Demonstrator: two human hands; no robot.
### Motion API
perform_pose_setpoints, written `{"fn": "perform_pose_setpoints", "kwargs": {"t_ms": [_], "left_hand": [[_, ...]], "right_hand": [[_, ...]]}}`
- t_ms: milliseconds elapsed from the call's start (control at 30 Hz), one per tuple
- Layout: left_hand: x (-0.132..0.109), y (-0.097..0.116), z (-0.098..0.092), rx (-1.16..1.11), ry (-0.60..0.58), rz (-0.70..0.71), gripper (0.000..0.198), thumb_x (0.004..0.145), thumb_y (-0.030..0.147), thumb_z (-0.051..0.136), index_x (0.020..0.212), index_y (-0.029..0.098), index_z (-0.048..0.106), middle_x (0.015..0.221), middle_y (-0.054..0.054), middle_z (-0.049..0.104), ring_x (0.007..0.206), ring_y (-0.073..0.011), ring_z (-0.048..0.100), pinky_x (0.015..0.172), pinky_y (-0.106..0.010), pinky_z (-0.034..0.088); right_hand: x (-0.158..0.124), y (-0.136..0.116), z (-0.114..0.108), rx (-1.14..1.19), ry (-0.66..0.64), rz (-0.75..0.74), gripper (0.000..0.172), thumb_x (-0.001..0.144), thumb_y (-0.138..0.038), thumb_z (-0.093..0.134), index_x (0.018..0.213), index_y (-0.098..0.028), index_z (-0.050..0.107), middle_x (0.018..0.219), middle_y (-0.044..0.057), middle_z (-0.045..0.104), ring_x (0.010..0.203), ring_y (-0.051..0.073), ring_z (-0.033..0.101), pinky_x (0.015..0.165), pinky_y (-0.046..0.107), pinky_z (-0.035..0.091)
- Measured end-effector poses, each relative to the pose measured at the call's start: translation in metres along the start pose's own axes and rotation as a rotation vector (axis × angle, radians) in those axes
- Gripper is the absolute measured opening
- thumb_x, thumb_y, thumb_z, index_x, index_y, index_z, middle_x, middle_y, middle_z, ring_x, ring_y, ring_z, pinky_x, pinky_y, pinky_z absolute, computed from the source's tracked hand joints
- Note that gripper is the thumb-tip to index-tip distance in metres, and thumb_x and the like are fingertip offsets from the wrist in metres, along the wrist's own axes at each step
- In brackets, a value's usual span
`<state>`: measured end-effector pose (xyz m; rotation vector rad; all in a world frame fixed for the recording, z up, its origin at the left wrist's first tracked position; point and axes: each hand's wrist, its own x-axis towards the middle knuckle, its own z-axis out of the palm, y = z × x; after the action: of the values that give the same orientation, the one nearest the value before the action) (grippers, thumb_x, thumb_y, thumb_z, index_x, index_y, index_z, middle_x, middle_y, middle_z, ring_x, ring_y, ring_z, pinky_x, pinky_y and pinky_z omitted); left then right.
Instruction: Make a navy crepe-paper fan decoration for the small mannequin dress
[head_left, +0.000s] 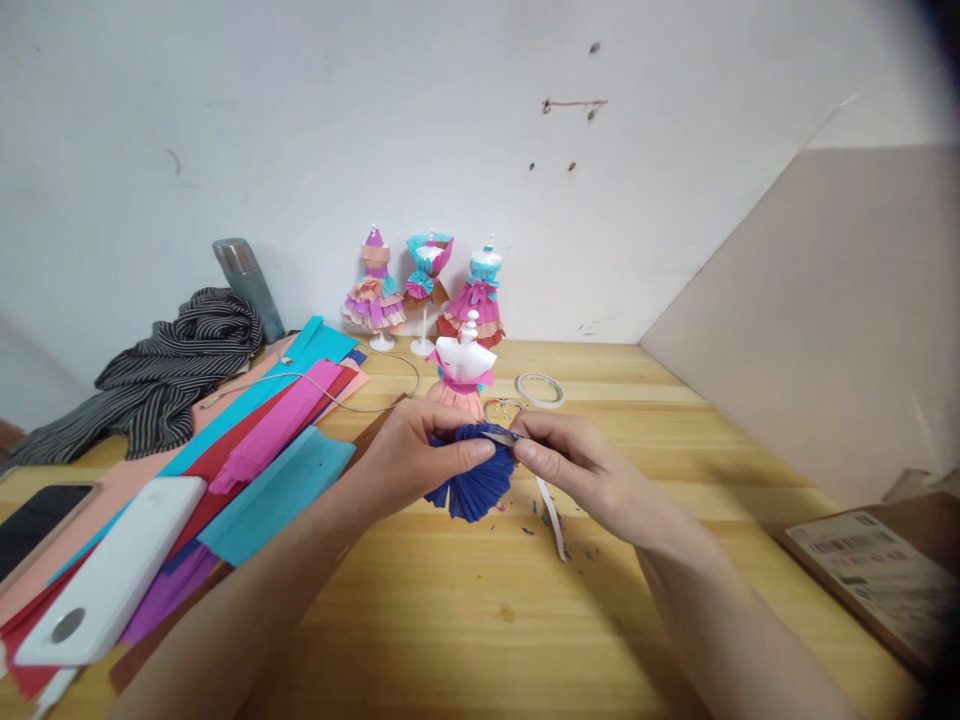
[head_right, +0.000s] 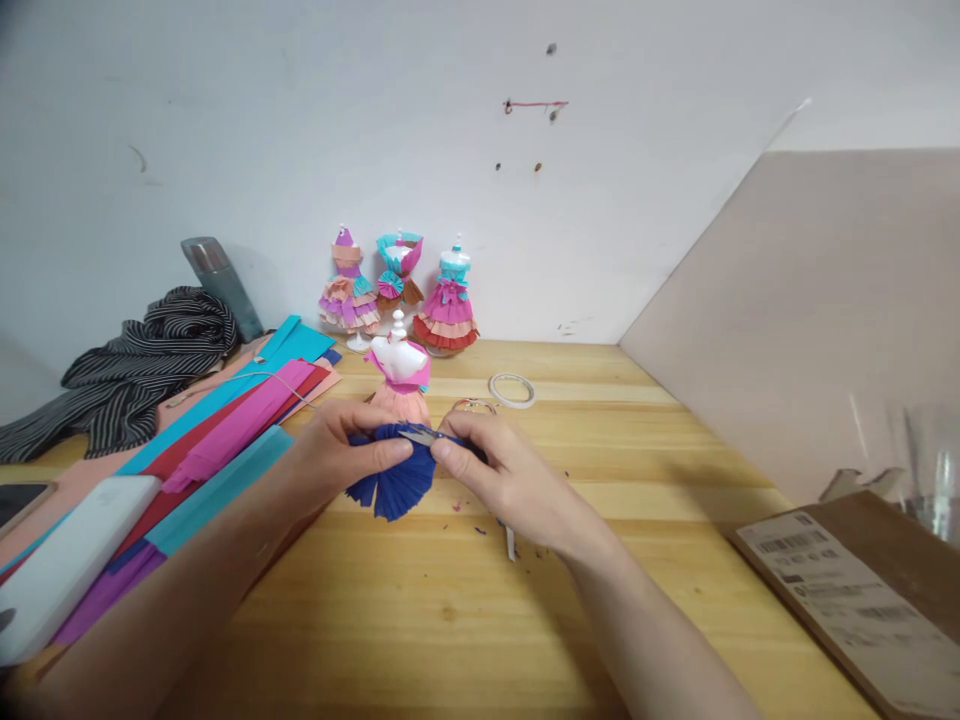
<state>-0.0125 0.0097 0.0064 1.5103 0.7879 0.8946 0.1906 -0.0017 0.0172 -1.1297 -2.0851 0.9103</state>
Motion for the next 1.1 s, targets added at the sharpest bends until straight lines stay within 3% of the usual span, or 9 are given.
{"fn": "perform_pose_setpoints", "kwargs": {"t_ms": [300,767,1100], "left_hand": [[0.0007,-0.0023,0.0030,0.086,0.005,0.054,0.019,0.077,0.029,0.069,0.074,0.010,0.074,0.062,-0.002,0.067,0.054,-0.0101,0.057,0.048,-0.019,0.043],[-0.0013,0.0051,0.0001,-0.023,-0.041,-0.016,0.021,0.073,0.032,0.075,0.080,0.012,0.075,0.070,-0.006,0.074,0.056,-0.0146,0.066,0.050,-0.022,0.050],[0.0004,0.0032,-0.0051,0.035,0.047,0.007,0.023,0.073,0.033,0.075,0.082,0.012,0.078,0.072,-0.006,0.072,0.062,-0.0144,0.063,0.057,-0.023,0.049]], "right_hand": [[-0.0007,-0.0006,0.0029,-0.010,-0.011,0.001,0.047,0.092,-0.060,0.043,0.067,-0.019,0.047,0.065,-0.001,0.042,0.063,0.014,0.041,0.057,0.028,0.033],[-0.0001,-0.0017,0.0003,0.004,-0.001,-0.012,0.050,0.092,-0.062,0.042,0.064,-0.020,0.045,0.062,-0.002,0.039,0.058,0.013,0.038,0.052,0.026,0.031],[-0.0008,-0.0031,-0.0014,-0.044,0.023,-0.029,0.053,0.091,-0.064,0.041,0.062,-0.020,0.044,0.062,-0.002,0.039,0.059,0.013,0.038,0.052,0.026,0.031]]}}
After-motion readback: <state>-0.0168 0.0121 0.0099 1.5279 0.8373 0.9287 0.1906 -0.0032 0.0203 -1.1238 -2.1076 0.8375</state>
